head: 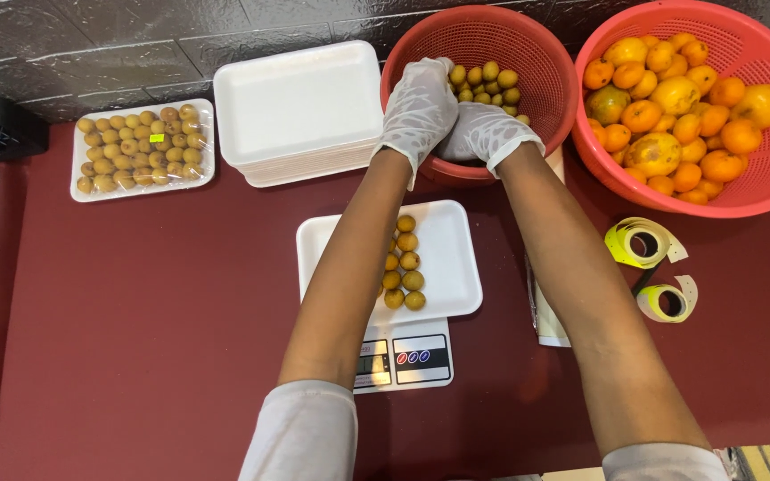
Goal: A person wearing gloves picks small round fruits from a basket and arranges them neatly in a grid on a white tray sitting on a digital scale.
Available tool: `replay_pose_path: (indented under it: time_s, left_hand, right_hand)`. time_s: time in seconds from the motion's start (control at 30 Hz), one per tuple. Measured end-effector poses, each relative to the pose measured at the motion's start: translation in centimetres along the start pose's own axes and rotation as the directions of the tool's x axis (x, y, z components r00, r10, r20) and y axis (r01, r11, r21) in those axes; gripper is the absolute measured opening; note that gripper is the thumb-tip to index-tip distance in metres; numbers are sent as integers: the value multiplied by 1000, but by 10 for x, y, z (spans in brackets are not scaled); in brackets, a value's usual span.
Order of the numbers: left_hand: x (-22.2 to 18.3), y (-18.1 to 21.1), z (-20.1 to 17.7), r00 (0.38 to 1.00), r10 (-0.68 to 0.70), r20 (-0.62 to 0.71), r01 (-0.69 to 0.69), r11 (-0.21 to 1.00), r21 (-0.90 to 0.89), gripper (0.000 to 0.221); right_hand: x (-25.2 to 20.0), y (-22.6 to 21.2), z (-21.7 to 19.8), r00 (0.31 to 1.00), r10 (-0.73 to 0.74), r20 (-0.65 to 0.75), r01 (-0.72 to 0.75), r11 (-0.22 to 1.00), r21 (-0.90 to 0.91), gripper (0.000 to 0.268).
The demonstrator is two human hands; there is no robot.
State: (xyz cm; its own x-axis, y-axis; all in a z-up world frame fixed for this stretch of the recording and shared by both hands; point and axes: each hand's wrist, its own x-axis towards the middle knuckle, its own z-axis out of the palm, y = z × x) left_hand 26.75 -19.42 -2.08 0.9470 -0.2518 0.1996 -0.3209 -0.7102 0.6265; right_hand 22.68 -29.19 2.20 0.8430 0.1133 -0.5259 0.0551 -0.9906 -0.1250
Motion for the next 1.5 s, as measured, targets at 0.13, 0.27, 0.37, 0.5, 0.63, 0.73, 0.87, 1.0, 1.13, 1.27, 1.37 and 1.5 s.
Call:
replay_pose_path:
  time_s: [0.13, 0.27, 0.37, 0.5, 0.63, 0.73, 0.87, 1.0, 1.13, 1.27, 1.37, 1.5]
  left_hand:
    - [3, -3, 5, 997, -24, -67, 21, 999, -42, 27]
    - [3, -3, 7, 993, -21, -116, 15, 999, -50, 19]
    - [5, -4, 8, 994, -58, -90, 55, 998, -37, 18]
    - [5, -7, 11, 995, -53, -87, 51, 998, -23, 18]
    - [6, -12, 17, 994, -22, -104, 23, 1000, 8, 5]
    - [5, -9, 14, 997, -58, -55, 60, 998, 34, 9]
    - [4, -9, 14, 996, -56, -69, 58, 998, 28, 18]
    - [0, -1, 3, 989, -148, -21, 148, 989, -16, 21]
    - [0, -6, 3, 990, -15, -141, 2, 995, -95, 26]
    - [0, -10, 2, 958, 14, -288, -92, 961, -260, 32]
    - [6, -22, 8, 909, 68, -410, -188, 947, -259, 30]
    - [-15, -8, -20, 906, 0, -423, -236, 830, -505, 26]
  right_hand:
    - [11, 1, -1, 973, 221, 71, -228, 965, 130, 98]
    - [27, 13, 5, 987, 157, -35, -154, 984, 91, 70]
    - [23, 16, 2, 984, 10, -177, -5, 1000, 31, 44]
    - [36, 33, 10, 951, 38, -306, -22, 998, 55, 71]
    - [43, 39, 15, 921, 65, -383, -1, 986, 164, 38]
    - [19, 20, -1, 975, 81, -206, -66, 995, 77, 43]
    - [25, 20, -4, 974, 103, -201, -97, 995, 36, 75]
    - [34, 38, 18, 721, 115, -683, 376, 763, 526, 13]
    - [51, 43, 18, 564, 101, -820, 571, 670, 475, 24]
    - [18, 35, 3, 504, 8, -864, 646, 661, 383, 28]
    - [12, 34, -3, 431, -29, -902, 712, 624, 321, 33]
    - [-1, 26, -8, 375, -54, -925, 817, 490, 303, 32]
